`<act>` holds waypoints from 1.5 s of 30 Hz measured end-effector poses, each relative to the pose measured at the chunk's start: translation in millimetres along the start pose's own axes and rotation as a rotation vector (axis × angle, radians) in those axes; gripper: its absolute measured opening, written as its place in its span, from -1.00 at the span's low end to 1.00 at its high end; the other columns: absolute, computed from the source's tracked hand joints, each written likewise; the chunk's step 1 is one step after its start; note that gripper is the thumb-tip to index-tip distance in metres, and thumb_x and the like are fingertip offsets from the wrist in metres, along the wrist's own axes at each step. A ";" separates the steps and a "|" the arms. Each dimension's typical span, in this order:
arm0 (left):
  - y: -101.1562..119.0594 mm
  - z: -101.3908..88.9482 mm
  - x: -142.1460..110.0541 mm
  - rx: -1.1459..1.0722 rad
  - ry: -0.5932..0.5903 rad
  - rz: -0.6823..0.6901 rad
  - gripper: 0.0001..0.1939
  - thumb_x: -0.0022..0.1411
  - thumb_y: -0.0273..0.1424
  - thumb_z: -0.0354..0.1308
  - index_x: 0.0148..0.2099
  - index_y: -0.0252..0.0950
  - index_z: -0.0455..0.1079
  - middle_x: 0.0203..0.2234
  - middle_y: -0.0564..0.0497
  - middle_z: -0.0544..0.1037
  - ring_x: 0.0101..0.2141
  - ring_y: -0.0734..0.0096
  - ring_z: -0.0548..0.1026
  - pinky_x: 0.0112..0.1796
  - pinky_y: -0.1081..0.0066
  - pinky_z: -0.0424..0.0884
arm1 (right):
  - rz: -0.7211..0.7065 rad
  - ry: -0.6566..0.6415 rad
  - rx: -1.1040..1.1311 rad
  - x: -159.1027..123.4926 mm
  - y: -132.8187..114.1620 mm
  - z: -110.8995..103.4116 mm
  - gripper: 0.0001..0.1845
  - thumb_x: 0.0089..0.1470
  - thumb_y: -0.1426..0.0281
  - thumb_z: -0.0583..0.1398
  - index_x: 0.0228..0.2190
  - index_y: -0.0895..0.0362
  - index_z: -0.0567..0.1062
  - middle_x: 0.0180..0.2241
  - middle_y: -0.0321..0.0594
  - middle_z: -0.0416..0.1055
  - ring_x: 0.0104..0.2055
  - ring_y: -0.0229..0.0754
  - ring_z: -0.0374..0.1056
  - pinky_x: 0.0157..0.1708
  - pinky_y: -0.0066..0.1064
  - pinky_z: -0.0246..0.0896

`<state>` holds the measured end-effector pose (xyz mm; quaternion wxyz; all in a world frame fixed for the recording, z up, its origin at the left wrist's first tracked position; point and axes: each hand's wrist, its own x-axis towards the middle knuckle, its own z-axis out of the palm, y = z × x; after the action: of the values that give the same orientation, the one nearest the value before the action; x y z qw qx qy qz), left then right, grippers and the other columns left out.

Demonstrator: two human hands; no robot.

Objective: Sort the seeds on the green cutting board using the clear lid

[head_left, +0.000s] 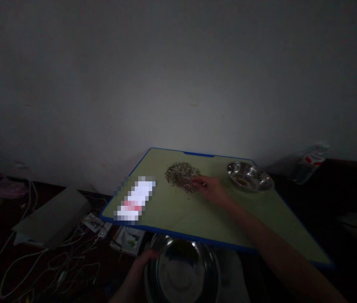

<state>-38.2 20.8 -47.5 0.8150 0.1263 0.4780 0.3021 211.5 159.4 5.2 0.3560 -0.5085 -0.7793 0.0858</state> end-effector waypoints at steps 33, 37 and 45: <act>-3.4 1.9 0.2 0.006 0.000 0.008 -0.77 -0.10 -0.35 0.14 -0.37 -0.37 0.47 -0.65 -0.06 0.56 -0.42 0.11 0.50 -0.31 0.26 0.29 | -0.032 -0.088 0.049 -1.2 -2.4 -3.2 -0.79 -0.01 0.36 0.11 -0.34 0.11 0.51 -0.49 -0.27 0.48 -0.52 -0.30 0.32 -0.49 -0.49 0.15; -2.8 -0.2 1.6 0.003 -0.009 0.009 -0.74 -0.12 -0.37 0.15 -0.32 -0.38 0.47 -0.62 -0.06 0.57 -0.38 0.09 0.49 -0.29 0.26 0.28 | -0.038 -0.098 0.053 -1.2 -1.9 -2.2 -0.80 -0.02 0.37 0.12 -0.33 0.12 0.51 -0.48 -0.26 0.48 -0.51 -0.29 0.33 -0.48 -0.49 0.16; -2.8 -5.1 5.6 -0.010 -0.022 -0.009 -0.84 -0.13 -0.36 0.16 -0.46 -0.34 0.47 -0.67 -0.03 0.55 -0.42 0.14 0.49 -0.29 0.26 0.30 | -0.020 -0.112 0.062 -0.7 -2.5 -4.3 -0.80 -0.02 0.36 0.12 -0.34 0.10 0.51 -0.45 -0.26 0.49 -0.49 -0.29 0.34 -0.46 -0.48 0.17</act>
<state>-39.4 21.6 -55.4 0.8222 0.1236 0.4681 0.2994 212.6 156.7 9.3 0.3282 -0.4837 -0.8001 0.1344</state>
